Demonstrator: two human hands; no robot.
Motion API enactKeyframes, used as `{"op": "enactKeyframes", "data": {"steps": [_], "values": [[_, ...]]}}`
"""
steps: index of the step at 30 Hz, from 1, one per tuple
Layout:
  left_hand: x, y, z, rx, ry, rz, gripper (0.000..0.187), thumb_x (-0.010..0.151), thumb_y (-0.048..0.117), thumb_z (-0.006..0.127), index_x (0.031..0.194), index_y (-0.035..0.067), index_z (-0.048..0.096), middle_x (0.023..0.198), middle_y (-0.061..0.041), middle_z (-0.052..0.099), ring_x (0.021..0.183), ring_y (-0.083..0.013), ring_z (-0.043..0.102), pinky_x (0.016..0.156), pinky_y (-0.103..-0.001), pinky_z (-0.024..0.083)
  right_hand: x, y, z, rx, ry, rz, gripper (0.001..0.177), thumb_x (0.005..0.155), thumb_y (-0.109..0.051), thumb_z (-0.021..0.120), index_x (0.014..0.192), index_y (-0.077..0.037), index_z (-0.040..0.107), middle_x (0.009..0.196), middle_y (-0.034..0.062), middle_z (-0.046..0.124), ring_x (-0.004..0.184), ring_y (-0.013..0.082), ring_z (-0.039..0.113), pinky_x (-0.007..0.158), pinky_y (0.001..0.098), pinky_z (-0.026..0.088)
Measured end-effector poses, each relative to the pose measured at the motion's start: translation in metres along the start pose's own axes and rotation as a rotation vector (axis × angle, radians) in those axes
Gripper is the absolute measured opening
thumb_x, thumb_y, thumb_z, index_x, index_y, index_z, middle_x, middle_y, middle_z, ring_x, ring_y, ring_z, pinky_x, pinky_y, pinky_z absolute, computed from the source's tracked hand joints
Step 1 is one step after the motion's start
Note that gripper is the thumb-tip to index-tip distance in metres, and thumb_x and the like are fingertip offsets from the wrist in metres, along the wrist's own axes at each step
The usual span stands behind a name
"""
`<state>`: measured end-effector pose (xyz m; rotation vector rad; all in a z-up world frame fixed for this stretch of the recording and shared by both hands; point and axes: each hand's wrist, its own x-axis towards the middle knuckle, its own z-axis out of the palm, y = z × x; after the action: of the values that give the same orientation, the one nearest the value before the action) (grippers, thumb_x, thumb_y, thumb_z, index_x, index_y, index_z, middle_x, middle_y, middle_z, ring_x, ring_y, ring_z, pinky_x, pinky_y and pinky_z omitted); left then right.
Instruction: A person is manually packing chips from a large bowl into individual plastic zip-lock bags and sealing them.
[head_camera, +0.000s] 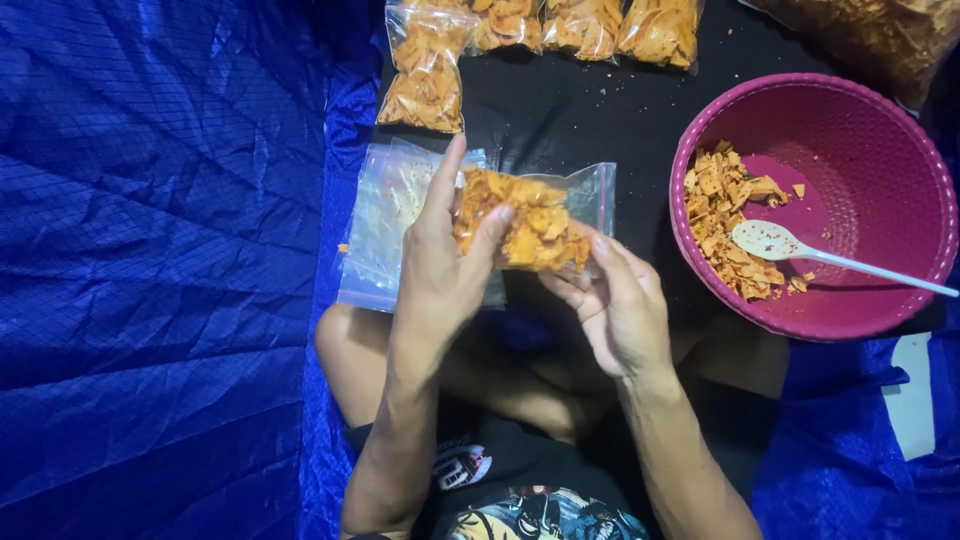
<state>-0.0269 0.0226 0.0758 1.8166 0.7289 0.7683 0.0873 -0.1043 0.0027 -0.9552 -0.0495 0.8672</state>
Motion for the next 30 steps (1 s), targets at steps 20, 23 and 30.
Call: {"op": "enactKeyframes", "data": {"steps": [20, 23, 30], "values": [[-0.009, -0.071, 0.034, -0.480, 0.095, -0.293, 0.092, 0.088, 0.015, 0.078, 0.160, 0.013, 0.021, 0.110, -0.024, 0.065, 0.096, -0.0310, 0.072, 0.080, -0.038, 0.065, -0.022, -0.014, 0.003, 0.029, 0.088, -0.066, 0.027, 0.104, -0.015, 0.055, 0.119, 0.003, 0.069, 0.113, 0.0212, 0.073, 0.101, 0.0369, 0.075, 0.092, 0.0581, 0.063], [-0.006, -0.076, 0.039, -0.512, 0.153, -0.207, 0.088, 0.089, 0.010, 0.077, 0.160, 0.014, 0.027, 0.104, -0.017, 0.066, 0.092, -0.0248, 0.072, 0.078, -0.034, 0.065, -0.011, -0.015, 0.006, 0.023, 0.069, -0.092, 0.026, 0.104, -0.015, 0.056, 0.120, 0.001, 0.069, 0.115, 0.0198, 0.073, 0.102, 0.0355, 0.075, 0.094, 0.0576, 0.064], [0.002, -0.075, -0.004, -0.335, 0.131, 0.022, 0.073, 0.098, 0.019, 0.074, 0.159, 0.012, 0.034, 0.114, -0.024, 0.071, 0.106, -0.0328, 0.075, 0.094, -0.042, 0.062, 0.004, -0.024, 0.022, 0.017, -0.017, -0.171, 0.026, 0.104, -0.019, 0.059, 0.119, -0.001, 0.071, 0.114, 0.0194, 0.074, 0.101, 0.0357, 0.077, 0.090, 0.0536, 0.068]]}}
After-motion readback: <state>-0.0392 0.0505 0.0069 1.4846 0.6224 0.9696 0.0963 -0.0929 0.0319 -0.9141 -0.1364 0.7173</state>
